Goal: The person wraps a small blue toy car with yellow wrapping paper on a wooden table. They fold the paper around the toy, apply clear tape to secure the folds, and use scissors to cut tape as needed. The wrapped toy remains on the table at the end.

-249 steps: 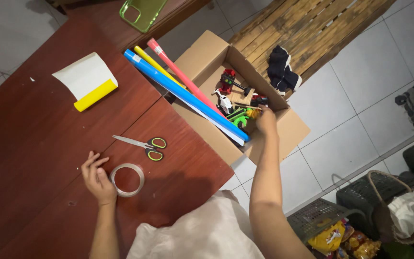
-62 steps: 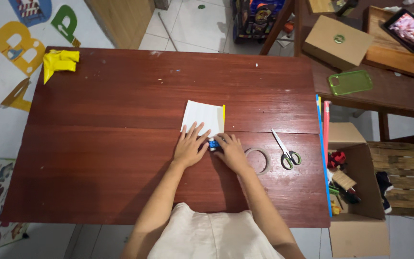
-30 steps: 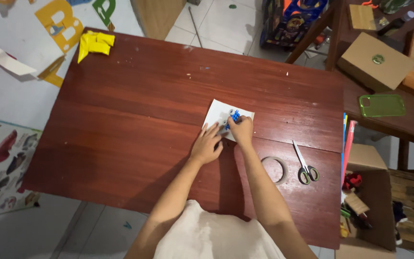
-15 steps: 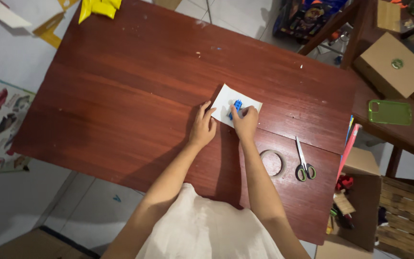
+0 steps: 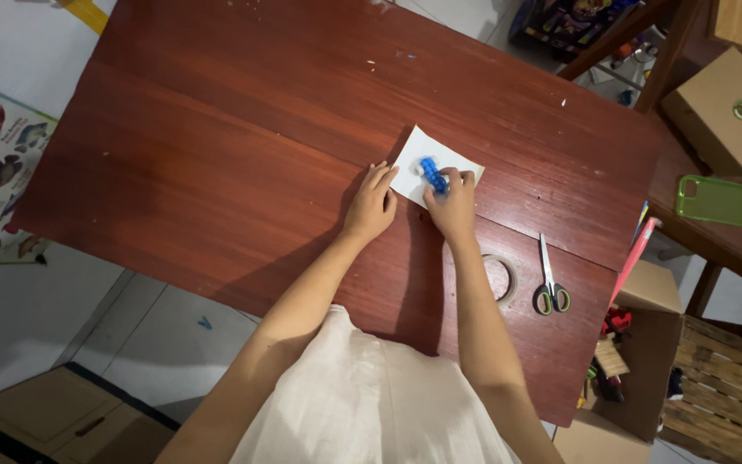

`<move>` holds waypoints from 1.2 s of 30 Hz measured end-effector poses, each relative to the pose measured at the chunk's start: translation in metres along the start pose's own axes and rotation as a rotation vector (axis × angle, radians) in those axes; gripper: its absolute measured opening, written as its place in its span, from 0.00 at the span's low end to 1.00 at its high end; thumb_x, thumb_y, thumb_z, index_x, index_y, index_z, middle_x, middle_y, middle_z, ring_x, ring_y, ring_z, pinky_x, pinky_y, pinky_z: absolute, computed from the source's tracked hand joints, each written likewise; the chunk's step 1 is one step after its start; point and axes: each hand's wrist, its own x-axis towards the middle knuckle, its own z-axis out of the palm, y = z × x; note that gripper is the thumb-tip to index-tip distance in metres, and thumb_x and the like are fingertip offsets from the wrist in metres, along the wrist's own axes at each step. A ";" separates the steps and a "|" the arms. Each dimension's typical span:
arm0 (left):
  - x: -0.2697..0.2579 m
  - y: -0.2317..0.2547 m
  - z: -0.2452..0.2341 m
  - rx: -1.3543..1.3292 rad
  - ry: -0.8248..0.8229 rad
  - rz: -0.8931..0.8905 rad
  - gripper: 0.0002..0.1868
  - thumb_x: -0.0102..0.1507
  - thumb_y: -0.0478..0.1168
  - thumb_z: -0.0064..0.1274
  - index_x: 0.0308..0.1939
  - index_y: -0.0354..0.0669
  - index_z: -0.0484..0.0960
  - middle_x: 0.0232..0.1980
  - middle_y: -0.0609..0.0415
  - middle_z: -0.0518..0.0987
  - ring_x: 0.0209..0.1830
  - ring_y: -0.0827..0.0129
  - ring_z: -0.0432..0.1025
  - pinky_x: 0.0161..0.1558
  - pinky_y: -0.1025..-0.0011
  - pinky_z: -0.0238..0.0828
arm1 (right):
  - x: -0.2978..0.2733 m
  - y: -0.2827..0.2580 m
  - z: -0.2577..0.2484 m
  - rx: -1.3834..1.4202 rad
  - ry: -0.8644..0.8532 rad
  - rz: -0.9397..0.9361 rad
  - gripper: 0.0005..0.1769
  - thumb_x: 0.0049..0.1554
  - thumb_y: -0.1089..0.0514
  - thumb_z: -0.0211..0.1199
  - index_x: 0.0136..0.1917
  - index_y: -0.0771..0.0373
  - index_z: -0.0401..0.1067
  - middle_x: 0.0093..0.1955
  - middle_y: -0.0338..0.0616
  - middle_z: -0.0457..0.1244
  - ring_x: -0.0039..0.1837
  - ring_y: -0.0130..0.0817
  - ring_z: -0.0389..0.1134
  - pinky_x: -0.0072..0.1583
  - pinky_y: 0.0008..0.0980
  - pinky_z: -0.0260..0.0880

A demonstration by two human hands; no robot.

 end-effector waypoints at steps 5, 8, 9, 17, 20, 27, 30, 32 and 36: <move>0.000 0.000 0.000 -0.007 -0.007 -0.010 0.22 0.63 0.28 0.48 0.63 0.32 0.75 0.64 0.39 0.73 0.71 0.45 0.65 0.76 0.54 0.57 | -0.002 0.005 -0.013 0.047 -0.093 0.035 0.22 0.55 0.60 0.71 0.63 0.59 0.74 0.58 0.52 0.59 0.45 0.39 0.65 0.49 0.37 0.71; 0.000 0.000 0.000 0.004 -0.006 -0.007 0.22 0.63 0.28 0.47 0.63 0.32 0.75 0.63 0.39 0.74 0.71 0.45 0.65 0.76 0.54 0.57 | -0.004 0.005 -0.015 0.047 -0.080 0.043 0.23 0.55 0.60 0.71 0.64 0.58 0.75 0.58 0.51 0.59 0.43 0.36 0.64 0.48 0.36 0.71; -0.001 0.001 0.000 0.004 -0.013 -0.016 0.22 0.63 0.28 0.47 0.62 0.32 0.75 0.63 0.40 0.74 0.71 0.45 0.65 0.76 0.54 0.57 | -0.006 0.004 -0.014 0.053 -0.071 0.048 0.23 0.55 0.60 0.72 0.64 0.58 0.75 0.58 0.51 0.59 0.43 0.36 0.64 0.48 0.36 0.71; 0.000 0.005 -0.003 0.000 -0.037 -0.021 0.23 0.63 0.28 0.47 0.63 0.34 0.74 0.65 0.41 0.73 0.72 0.46 0.64 0.76 0.55 0.57 | -0.011 0.007 -0.013 0.141 -0.035 0.059 0.37 0.51 0.62 0.74 0.72 0.60 0.66 0.60 0.50 0.57 0.46 0.35 0.62 0.49 0.34 0.69; 0.000 0.008 -0.004 -0.014 -0.057 -0.038 0.23 0.63 0.28 0.48 0.64 0.35 0.74 0.69 0.42 0.69 0.74 0.47 0.62 0.75 0.57 0.59 | -0.019 0.010 -0.016 0.206 -0.022 0.066 0.35 0.54 0.64 0.72 0.73 0.59 0.65 0.61 0.48 0.58 0.46 0.34 0.63 0.50 0.32 0.70; 0.001 0.014 -0.007 0.159 -0.110 0.185 0.27 0.60 0.30 0.53 0.65 0.40 0.73 0.75 0.43 0.58 0.79 0.47 0.52 0.76 0.45 0.47 | -0.030 0.012 -0.014 0.230 0.054 -0.022 0.25 0.58 0.69 0.66 0.68 0.55 0.73 0.63 0.49 0.58 0.50 0.34 0.66 0.53 0.33 0.72; 0.006 0.016 -0.005 0.315 -0.181 0.324 0.28 0.61 0.32 0.55 0.66 0.43 0.73 0.75 0.48 0.59 0.80 0.53 0.52 0.78 0.42 0.41 | -0.028 0.010 -0.013 0.206 0.041 -0.041 0.24 0.59 0.69 0.64 0.67 0.54 0.74 0.63 0.51 0.58 0.50 0.38 0.65 0.52 0.34 0.71; 0.012 0.017 -0.005 0.367 -0.248 0.382 0.28 0.62 0.33 0.56 0.67 0.45 0.73 0.76 0.50 0.60 0.81 0.57 0.52 0.79 0.44 0.42 | -0.025 0.008 -0.013 0.186 0.037 -0.044 0.23 0.60 0.70 0.63 0.67 0.54 0.74 0.63 0.52 0.59 0.49 0.40 0.65 0.52 0.35 0.70; 0.034 0.013 -0.013 0.273 -0.380 0.337 0.29 0.62 0.40 0.59 0.67 0.41 0.73 0.76 0.48 0.61 0.80 0.54 0.53 0.79 0.50 0.49 | -0.023 0.006 -0.014 0.183 0.029 -0.033 0.23 0.60 0.70 0.62 0.66 0.54 0.75 0.63 0.52 0.59 0.49 0.40 0.65 0.52 0.36 0.70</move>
